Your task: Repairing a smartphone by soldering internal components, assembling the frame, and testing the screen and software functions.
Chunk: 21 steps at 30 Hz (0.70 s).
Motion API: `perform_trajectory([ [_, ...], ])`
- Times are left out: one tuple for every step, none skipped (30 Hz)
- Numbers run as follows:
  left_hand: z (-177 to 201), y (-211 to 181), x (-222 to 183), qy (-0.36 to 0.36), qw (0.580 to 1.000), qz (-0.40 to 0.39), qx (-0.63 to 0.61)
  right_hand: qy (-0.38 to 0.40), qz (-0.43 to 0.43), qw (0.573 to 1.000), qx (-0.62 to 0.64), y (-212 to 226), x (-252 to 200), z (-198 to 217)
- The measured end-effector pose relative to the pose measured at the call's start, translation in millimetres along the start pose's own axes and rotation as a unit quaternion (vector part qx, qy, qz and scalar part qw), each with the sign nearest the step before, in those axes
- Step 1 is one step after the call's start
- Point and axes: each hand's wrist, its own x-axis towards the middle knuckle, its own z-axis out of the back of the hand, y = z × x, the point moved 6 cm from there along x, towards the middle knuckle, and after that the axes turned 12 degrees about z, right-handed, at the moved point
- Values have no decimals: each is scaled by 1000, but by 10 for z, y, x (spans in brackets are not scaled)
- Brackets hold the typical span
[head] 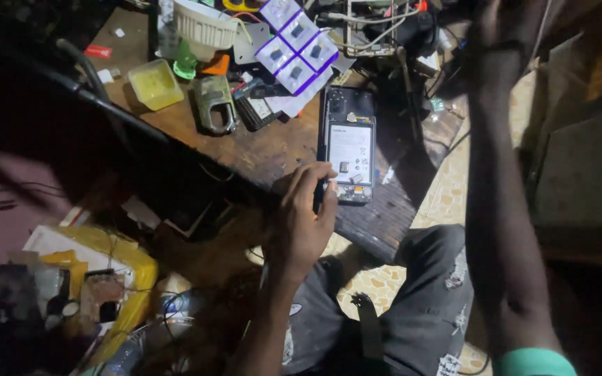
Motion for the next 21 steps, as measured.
perform_trajectory([
  [54, -67, 6, 16, 999, 9, 45, 2, 14, 1000, -17, 134, -112, -95],
  [30, -6, 12, 13, 999, 9, 50, 0, 12, 1000, -13, 222, -331, -106],
  [-38, 65, 31, 36, 999, 24, 7, 49, -68, 994, 63, 205, -551, -169],
  [-112, 133, 51, 59, 997, 38, -35, 99, -145, 974, 141, 205, -790, -243],
  [-154, 218, 124, 58, 997, 38, -36, 99, -144, 975, 140, 530, -808, -127],
  [-192, 255, 186, 40, 999, -6, 22, 151, -113, 969, 160, 899, -832, -69],
  [-249, 291, 225, 22, 995, -51, 78, 203, -80, 960, 177, 1273, -876, 19],
  [-264, 305, 246, 22, 996, -51, 76, 203, -80, 960, 175, 1437, -973, 147],
  [-300, 305, 292, 41, 995, -59, 69, 216, -111, 957, 157, 1555, -1075, 254],
  [-343, 298, 336, 60, 994, -67, 62, 228, -142, 953, 140, 1669, -1179, 368],
  [-270, 253, 352, 62, 994, -73, 58, 225, -140, 955, 134, 1763, -1295, 423],
  [-231, 209, 368, 79, 992, -73, 61, 228, -174, 949, 127, 1807, -1434, 478],
  [-272, 132, 425, 107, 989, -84, 55, 222, -211, 946, 104, 1817, -1560, 595],
  [-275, 112, 435, 121, 987, -100, 44, 209, -212, 951, 84, 1845, -1619, 604],
  [-297, 120, 441, 134, 985, -91, 65, 206, -240, 944, 99, 1866, -1715, 609],
  [-324, 124, 449, 146, 982, -82, 87, 201, -267, 936, 114, 1880, -1809, 615],
  [-337, 169, 396, 163, 979, -98, 76, 187, -270, 940, 93, 1888, -1830, 653],
  [-334, 262, 387, 143, 980, -82, 111, 187, -220, 950, 119, 1945, -1814, 648],
  [-366, 369, 477, 126, 978, -73, 147, 181, -169, 959, 140, 1944, -1790, 593],
  [-401, 351, 476, 144, 975, -97, 137, 162, -171, 965, 115, 1930, -1742, 640],
  [-298, 438, 485, 119, 980, -34, 154, 189, -172, 961, 105, 1980, -1713, 604],
])
